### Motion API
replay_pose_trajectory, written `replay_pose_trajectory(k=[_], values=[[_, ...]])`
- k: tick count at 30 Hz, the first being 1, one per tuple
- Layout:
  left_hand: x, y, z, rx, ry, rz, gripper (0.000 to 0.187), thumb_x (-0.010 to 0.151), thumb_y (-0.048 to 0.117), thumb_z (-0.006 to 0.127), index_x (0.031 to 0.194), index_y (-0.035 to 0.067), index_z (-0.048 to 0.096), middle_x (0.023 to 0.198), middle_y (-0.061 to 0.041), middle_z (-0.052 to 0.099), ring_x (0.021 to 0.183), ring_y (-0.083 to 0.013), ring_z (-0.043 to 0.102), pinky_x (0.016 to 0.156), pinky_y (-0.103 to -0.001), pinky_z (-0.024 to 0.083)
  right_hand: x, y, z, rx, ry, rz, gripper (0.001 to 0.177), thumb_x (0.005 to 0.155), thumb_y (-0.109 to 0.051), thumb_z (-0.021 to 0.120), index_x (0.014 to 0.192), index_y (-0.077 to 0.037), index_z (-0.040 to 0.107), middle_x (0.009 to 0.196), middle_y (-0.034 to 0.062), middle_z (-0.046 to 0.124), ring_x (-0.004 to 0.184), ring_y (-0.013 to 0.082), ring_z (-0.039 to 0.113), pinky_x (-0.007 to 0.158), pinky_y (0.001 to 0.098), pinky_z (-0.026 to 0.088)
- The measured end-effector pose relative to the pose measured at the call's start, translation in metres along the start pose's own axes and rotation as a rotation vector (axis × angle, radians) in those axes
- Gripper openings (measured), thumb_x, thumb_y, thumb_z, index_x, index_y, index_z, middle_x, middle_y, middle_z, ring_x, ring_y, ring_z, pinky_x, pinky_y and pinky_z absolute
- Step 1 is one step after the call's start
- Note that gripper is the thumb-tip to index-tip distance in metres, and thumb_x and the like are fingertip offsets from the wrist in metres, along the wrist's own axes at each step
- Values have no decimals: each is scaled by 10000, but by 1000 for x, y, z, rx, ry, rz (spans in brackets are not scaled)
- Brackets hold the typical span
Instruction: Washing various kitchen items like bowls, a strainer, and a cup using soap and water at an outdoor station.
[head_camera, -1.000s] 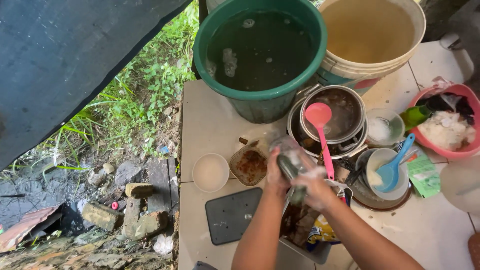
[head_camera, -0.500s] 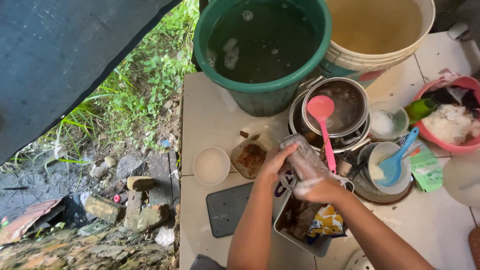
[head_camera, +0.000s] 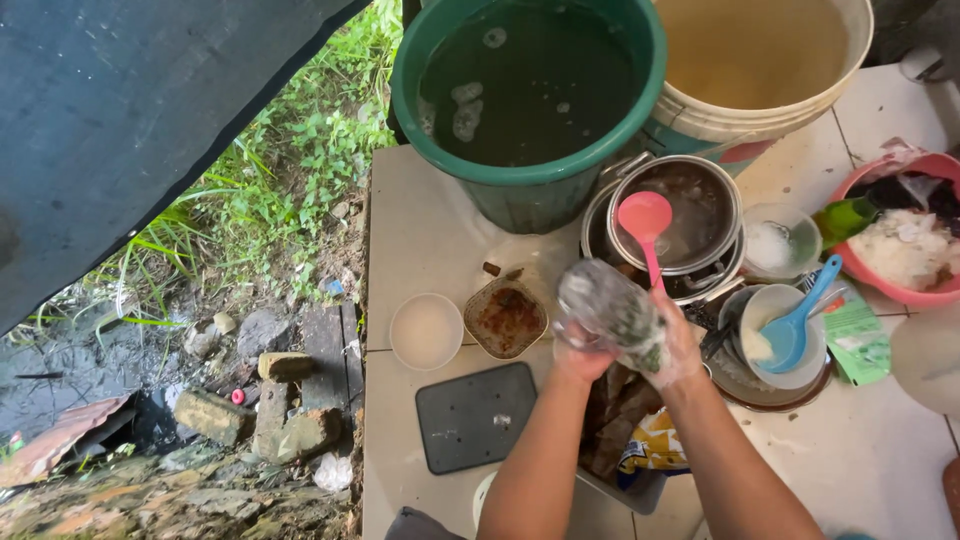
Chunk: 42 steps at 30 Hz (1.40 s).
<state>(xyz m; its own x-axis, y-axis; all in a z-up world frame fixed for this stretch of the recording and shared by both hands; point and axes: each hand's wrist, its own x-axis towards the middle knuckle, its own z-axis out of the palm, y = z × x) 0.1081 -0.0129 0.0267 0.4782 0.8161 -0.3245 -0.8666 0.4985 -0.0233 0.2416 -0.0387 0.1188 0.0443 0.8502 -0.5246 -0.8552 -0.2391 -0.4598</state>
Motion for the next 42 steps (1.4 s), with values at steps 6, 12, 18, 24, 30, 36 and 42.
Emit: replay_pose_trajectory(k=[6, 12, 18, 24, 30, 36, 42], values=[[49, 0, -87, 14, 161, -302, 368, 913, 247, 652, 1262, 138, 703, 1322, -100, 700, 1235, -308, 645, 1013, -476, 523, 50, -11, -59, -300, 99, -185, 290, 1054, -289, 614, 1210, -55, 684, 1039, 80, 732, 917, 237, 684, 808, 402, 564], [7, 24, 31, 151, 63, -185, 491, 945, 378, 751, 1319, 77, 650, 1299, -112, 698, 1213, -282, 651, 1063, -456, 539, 5, -71, -2, -439, 434, -212, 279, 1043, -332, 554, 1170, -132, 703, 983, 31, 696, 861, 228, 630, 701, 429, 525], [9, -2, 16, 427, 4, 22, 555, 948, 419, 703, 1395, 108, 596, 1356, -48, 641, 1271, -238, 573, 1108, -418, 440, -2, -37, -12, -1648, -69, -1337, 226, 944, -166, 641, 1163, -109, 648, 1331, 124, 702, 1154, 275, 693, 941, 359, 559], [-3, -42, 36, 392, -455, 211, 555, 941, 297, 686, 1413, 26, 575, 1421, -102, 602, 1317, -221, 567, 1139, -363, 442, 4, -43, 55, -1841, -260, -1385, 325, 621, -255, 868, 915, -143, 787, 1020, 138, 718, 1041, 396, 647, 937, 541, 481], [-7, -45, 47, 506, 72, 332, 283, 963, 74, 641, 1244, 45, 638, 1257, -91, 684, 1156, -197, 657, 1027, -329, 529, 31, -36, 31, -1571, -40, -1505, 300, 673, -210, 820, 923, -67, 733, 973, 186, 687, 957, 399, 661, 904, 534, 539], [-11, -48, 43, 643, 143, 362, 226, 1007, 153, 668, 1178, 5, 684, 1153, -84, 706, 1033, -191, 663, 906, -327, 548, 32, -32, 35, -1602, -32, -1411, 302, 649, -147, 789, 934, -74, 722, 1014, 159, 707, 967, 383, 695, 917, 540, 555], [-28, -42, 76, 634, -1, 374, 255, 967, 142, 606, 1202, 74, 678, 1151, -30, 713, 1041, -149, 674, 910, -318, 556, 5, -47, 60, -1934, 23, -1479, 432, 486, -304, 811, 879, -163, 703, 944, 177, 704, 924, 430, 691, 853, 585, 529]])
